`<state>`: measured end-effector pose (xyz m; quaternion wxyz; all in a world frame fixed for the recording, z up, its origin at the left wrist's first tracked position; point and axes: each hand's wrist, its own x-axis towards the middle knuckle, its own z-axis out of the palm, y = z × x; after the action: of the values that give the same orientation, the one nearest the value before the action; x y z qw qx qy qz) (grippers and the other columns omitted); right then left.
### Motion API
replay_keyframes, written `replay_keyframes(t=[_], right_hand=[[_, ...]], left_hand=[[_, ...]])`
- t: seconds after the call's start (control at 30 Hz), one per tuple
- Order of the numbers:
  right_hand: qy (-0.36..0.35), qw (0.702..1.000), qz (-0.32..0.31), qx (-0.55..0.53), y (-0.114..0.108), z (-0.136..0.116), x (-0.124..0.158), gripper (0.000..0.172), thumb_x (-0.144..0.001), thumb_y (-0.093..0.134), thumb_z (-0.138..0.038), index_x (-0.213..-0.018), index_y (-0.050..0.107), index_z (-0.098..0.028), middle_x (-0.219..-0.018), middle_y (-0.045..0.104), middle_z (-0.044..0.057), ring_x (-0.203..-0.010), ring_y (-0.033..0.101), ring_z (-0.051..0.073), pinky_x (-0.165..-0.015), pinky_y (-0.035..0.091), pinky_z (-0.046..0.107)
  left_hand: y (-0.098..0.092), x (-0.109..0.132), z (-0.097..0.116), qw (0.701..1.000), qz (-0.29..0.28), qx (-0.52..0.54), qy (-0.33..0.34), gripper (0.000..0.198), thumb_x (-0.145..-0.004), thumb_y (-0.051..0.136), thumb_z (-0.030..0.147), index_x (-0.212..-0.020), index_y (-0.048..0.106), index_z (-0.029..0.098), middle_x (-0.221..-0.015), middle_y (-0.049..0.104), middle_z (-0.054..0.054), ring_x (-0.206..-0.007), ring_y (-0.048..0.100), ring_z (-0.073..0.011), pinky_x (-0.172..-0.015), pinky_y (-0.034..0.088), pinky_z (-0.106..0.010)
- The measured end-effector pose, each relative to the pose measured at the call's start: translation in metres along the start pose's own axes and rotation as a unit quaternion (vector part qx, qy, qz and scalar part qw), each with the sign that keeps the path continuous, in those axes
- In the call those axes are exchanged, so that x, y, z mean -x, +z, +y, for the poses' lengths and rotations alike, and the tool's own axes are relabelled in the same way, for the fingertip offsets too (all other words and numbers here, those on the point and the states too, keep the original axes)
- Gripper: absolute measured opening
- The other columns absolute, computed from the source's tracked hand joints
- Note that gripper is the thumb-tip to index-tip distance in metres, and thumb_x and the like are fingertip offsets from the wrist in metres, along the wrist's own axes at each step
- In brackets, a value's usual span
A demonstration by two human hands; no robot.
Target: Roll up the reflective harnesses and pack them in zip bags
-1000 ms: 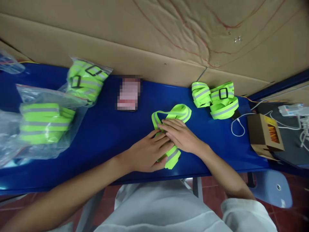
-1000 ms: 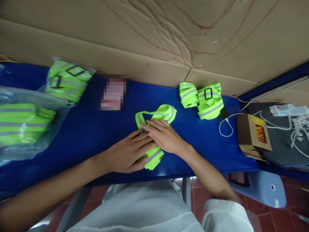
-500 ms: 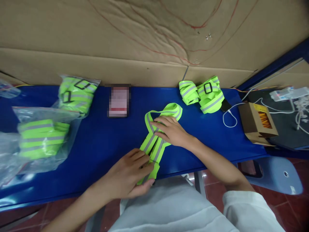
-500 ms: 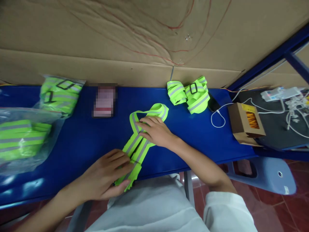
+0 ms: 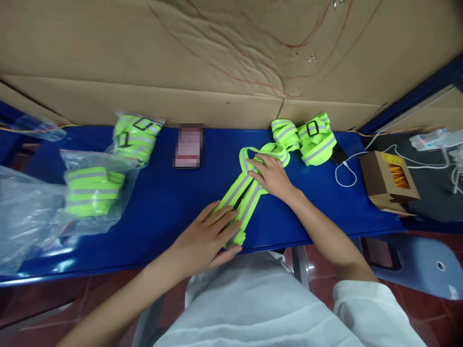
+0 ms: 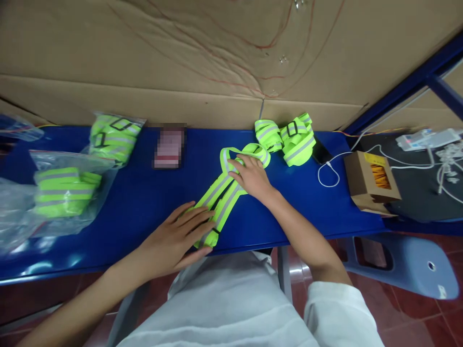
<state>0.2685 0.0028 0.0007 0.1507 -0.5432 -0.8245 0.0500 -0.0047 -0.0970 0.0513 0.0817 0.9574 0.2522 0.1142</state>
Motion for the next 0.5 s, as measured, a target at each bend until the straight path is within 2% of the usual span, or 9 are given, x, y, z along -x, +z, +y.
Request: replay_keyframes(t=[0.07, 0.17, 0.27, 0.33, 0.43, 0.5], right_hand=[[0.007, 1.0, 0.002, 0.0, 0.0, 0.004, -0.001, 0.051, -0.106, 0.045, -0.05, -0.146, 0.059, -0.023, -0.149, 0.057, 0.015, -0.136, 0.052, 0.035, -0.11, 0.043, 0.052], [0.007, 1.0, 0.004, 0.001, 0.001, 0.006, -0.002, 0.051, -0.106, 0.045, -0.05, -0.147, 0.059, -0.022, -0.149, 0.057, 0.015, -0.135, 0.052, 0.035, -0.109, 0.043, 0.051], [0.008, 1.0, 0.008, 0.003, 0.003, 0.005, -0.003, 0.051, -0.106, 0.045, -0.05, -0.147, 0.059, -0.022, -0.15, 0.057, 0.015, -0.136, 0.052, 0.035, -0.109, 0.043, 0.051], [0.009, 1.0, 0.011, 0.002, 0.004, 0.006, -0.003, 0.051, -0.106, 0.046, -0.05, -0.146, 0.059, -0.022, -0.149, 0.057, 0.015, -0.135, 0.052, 0.036, -0.109, 0.043, 0.051], [0.011, 1.0, 0.013, -0.003, 0.004, 0.006, -0.004, 0.051, -0.106, 0.046, -0.05, -0.146, 0.059, -0.022, -0.149, 0.058, 0.015, -0.135, 0.053, 0.036, -0.108, 0.044, 0.051], [0.014, 1.0, 0.011, -0.005, 0.004, 0.006, -0.004, 0.051, -0.106, 0.045, -0.05, -0.146, 0.059, -0.022, -0.149, 0.057, 0.015, -0.134, 0.053, 0.035, -0.108, 0.044, 0.051]], left_hand=[[-0.006, 0.012, 0.002, 1.0, 0.009, -0.01, 0.001, 0.038, -0.1, 0.059, 0.045, -0.124, 0.067, 0.017, -0.125, 0.072, -0.013, -0.125, 0.062, -0.0328, -0.116, 0.038, -0.056], [-0.009, 0.031, 0.005, 1.0, 0.009, -0.016, 0.003, 0.034, -0.097, 0.063, 0.046, -0.116, 0.069, 0.019, -0.111, 0.075, -0.01, -0.109, 0.066, -0.0306, -0.106, 0.045, -0.051], [-0.003, 0.045, 0.008, 1.0, 0.014, 0.008, 0.007, 0.037, -0.097, 0.061, 0.053, -0.103, 0.071, 0.018, -0.104, 0.075, -0.01, -0.099, 0.067, -0.029, -0.095, 0.049, -0.046], [0.004, 0.048, 0.01, 1.0, 0.025, 0.009, -0.008, 0.036, -0.099, 0.059, 0.052, -0.097, 0.071, 0.018, -0.104, 0.075, -0.01, -0.101, 0.068, -0.0292, -0.095, 0.048, -0.045], [0.012, 0.045, 0.011, 0.999, 0.023, 0.0, -0.038, 0.034, -0.099, 0.06, 0.046, -0.115, 0.071, 0.018, -0.122, 0.073, -0.013, -0.115, 0.066, -0.0314, -0.103, 0.044, -0.048], [0.013, 0.043, 0.01, 0.999, 0.001, 0.014, -0.045, 0.048, -0.097, 0.063, 0.048, -0.135, 0.064, 0.019, -0.137, 0.067, -0.015, -0.127, 0.061, -0.0336, -0.112, 0.039, -0.052]])
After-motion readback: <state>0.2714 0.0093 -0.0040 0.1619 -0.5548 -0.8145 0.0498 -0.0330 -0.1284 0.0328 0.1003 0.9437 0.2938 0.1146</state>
